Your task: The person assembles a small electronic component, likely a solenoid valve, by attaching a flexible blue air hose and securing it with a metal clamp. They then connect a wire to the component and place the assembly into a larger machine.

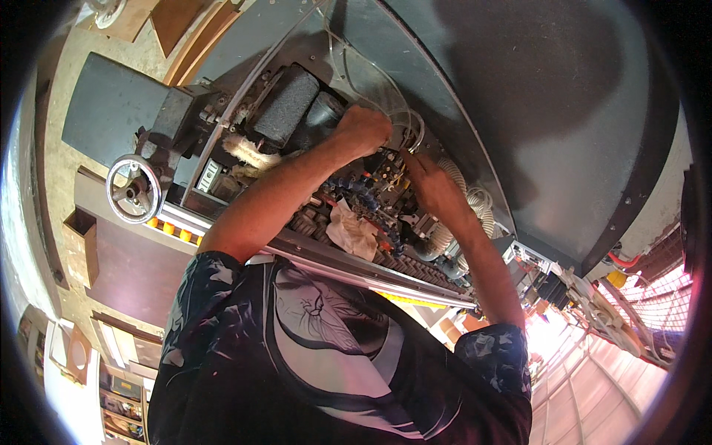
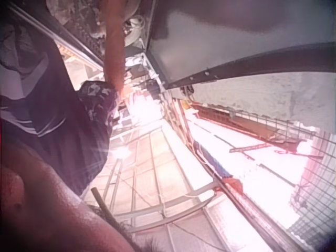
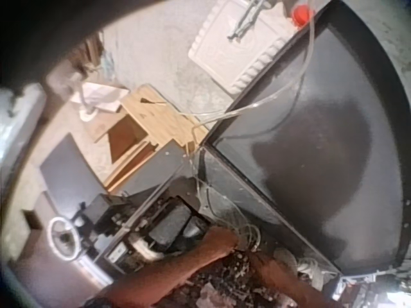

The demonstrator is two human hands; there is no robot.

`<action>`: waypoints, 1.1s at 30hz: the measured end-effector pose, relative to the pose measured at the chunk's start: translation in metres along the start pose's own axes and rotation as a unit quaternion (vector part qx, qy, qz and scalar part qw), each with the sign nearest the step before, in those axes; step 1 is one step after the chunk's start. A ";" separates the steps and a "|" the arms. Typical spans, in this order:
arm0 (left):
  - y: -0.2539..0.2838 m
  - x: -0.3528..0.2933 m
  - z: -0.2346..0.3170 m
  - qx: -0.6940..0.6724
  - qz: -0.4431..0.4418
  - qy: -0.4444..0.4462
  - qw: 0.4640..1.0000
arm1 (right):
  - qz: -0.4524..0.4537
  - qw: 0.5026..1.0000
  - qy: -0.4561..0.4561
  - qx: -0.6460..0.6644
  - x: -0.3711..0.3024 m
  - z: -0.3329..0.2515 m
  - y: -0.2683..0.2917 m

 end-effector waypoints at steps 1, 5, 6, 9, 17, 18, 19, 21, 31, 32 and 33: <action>-0.002 0.001 -0.001 -0.007 0.005 0.000 1.000 | -0.004 1.000 0.010 -0.006 0.001 0.002 0.000; -0.002 0.002 0.000 -0.006 -0.004 -0.002 1.000 | 0.001 0.998 0.058 -0.035 0.015 0.008 -0.002; 0.000 0.002 0.000 -0.004 -0.008 0.000 1.000 | 0.008 0.996 0.072 -0.043 0.018 0.007 -0.003; 0.005 -0.001 0.001 0.003 -0.007 0.002 1.000 | -0.017 0.997 0.042 -0.066 0.022 0.001 0.001; -0.008 0.002 -0.001 0.013 0.031 -0.006 0.999 | 0.073 0.995 -0.054 -0.034 0.021 0.002 -0.028; -0.008 0.002 -0.001 0.005 0.029 -0.005 1.000 | 0.093 0.993 -0.065 -0.017 0.021 0.001 -0.031; -0.009 0.002 -0.001 -0.005 0.029 -0.004 1.000 | 0.100 0.991 -0.085 -0.005 0.023 0.001 -0.031; -0.011 0.004 -0.001 -0.015 0.026 0.000 1.000 | 0.113 0.985 -0.126 0.020 0.027 -0.001 -0.032; -0.004 0.002 0.000 -0.002 0.006 0.004 1.000 | 0.156 0.963 -0.203 0.083 0.037 -0.014 -0.021; -0.003 0.003 0.000 0.007 -0.004 0.013 1.000 | 0.115 0.969 -0.203 0.086 0.035 -0.013 -0.017; -0.001 0.004 0.000 0.013 0.004 0.002 1.000 | 0.074 0.972 -0.203 0.088 0.033 -0.011 -0.013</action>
Point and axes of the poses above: each hand's wrist, its own x-axis towards the middle knuckle, its own y-axis out of the back of the hand, z = x × y, the point moved 1 cm from there along x, towards the middle knuckle, and after that the axes turned 2 degrees about z, right-handed, at the moved point
